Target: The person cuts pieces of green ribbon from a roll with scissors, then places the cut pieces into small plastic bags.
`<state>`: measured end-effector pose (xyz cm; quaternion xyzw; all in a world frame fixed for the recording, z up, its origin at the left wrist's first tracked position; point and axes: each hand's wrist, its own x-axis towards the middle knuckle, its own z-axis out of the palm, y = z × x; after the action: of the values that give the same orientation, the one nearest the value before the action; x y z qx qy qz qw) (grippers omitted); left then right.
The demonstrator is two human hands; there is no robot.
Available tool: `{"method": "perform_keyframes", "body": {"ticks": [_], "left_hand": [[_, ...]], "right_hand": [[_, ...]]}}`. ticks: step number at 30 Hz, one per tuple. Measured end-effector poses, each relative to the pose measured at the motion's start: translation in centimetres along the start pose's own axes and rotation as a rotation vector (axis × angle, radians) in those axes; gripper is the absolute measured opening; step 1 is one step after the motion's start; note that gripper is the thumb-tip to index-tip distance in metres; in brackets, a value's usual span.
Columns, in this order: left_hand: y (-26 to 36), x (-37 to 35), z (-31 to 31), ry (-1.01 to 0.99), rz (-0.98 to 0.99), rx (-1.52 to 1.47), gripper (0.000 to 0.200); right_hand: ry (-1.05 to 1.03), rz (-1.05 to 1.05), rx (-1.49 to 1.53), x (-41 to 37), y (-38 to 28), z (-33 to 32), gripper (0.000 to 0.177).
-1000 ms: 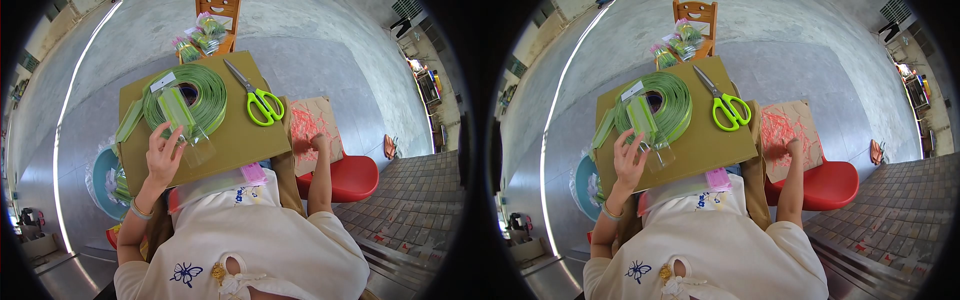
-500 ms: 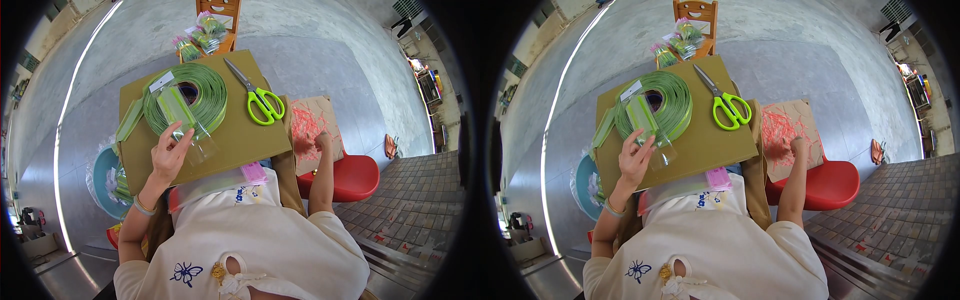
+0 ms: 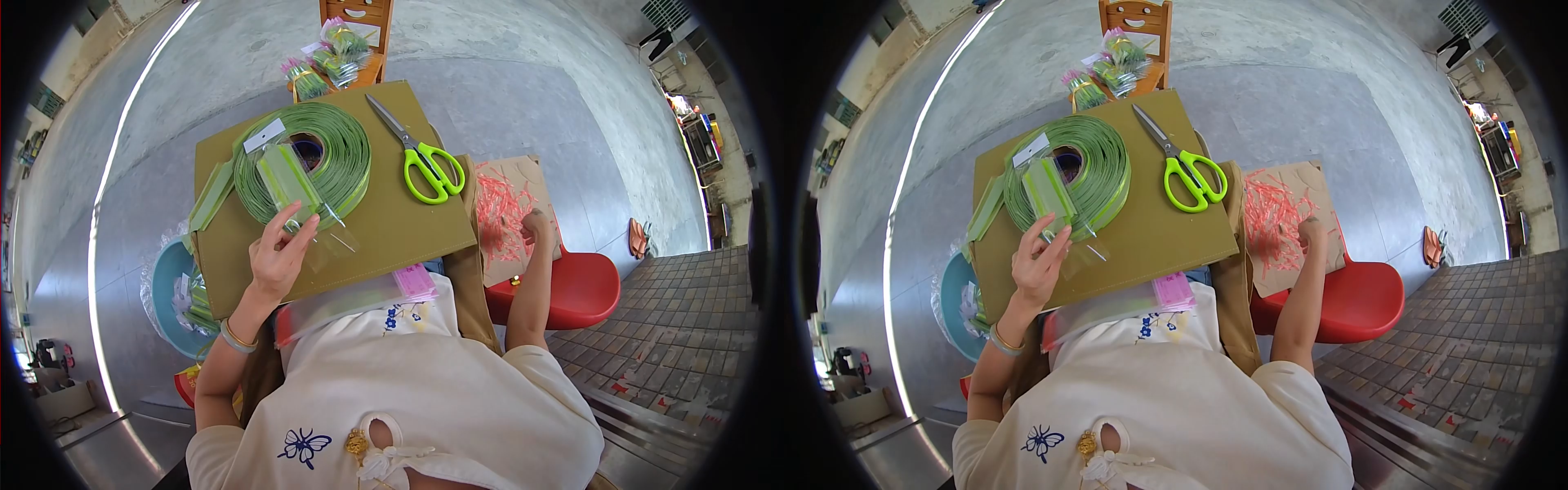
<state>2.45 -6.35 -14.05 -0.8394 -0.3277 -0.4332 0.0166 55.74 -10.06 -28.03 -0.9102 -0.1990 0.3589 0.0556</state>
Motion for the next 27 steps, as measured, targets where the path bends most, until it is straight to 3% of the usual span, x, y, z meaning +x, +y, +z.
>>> {"method": "perform_keyframes", "body": {"ticks": [6, 9, 12, 18, 21, 23, 25, 27], "left_hand": [[-0.1, -0.2, 0.0, 0.004, -0.009, 0.003, 0.044], [-0.1, -0.3, 0.2, 0.0, -0.017, -0.01, 0.044], [-0.1, -0.3, 0.1, 0.002, -0.034, -0.016, 0.045], [0.1, -0.3, 0.0, -0.005, -0.041, -0.018, 0.044], [0.1, -0.4, -0.1, -0.005, -0.048, -0.017, 0.044], [0.0, -0.4, -0.1, -0.002, -0.049, -0.019, 0.042], [-0.1, -0.6, 0.1, 0.007, -0.053, -0.022, 0.038], [-0.1, -0.6, 0.2, 0.01, -0.057, -0.03, 0.039]], "right_hand": [[0.051, -0.16, 0.171, -0.4, 0.7, 3.5, 0.021], [0.015, -0.077, -0.002, 0.3, 0.6, 2.4, 0.019], [-0.031, 0.029, 0.057, 1.2, 0.8, 1.1, 0.019], [0.01, -0.02, 0.237, 1.8, 1.6, 1.8, 0.02], [-0.035, 0.019, 0.146, 2.7, 2.3, 3.3, 0.02], [0.212, -0.088, -0.191, 3.8, 3.3, 4.0, 0.017], [0.405, -0.157, -0.285, 6.3, 4.8, 4.7, 0.02], [0.541, -0.183, -0.134, 6.9, 5.4, 5.2, 0.027]]}}
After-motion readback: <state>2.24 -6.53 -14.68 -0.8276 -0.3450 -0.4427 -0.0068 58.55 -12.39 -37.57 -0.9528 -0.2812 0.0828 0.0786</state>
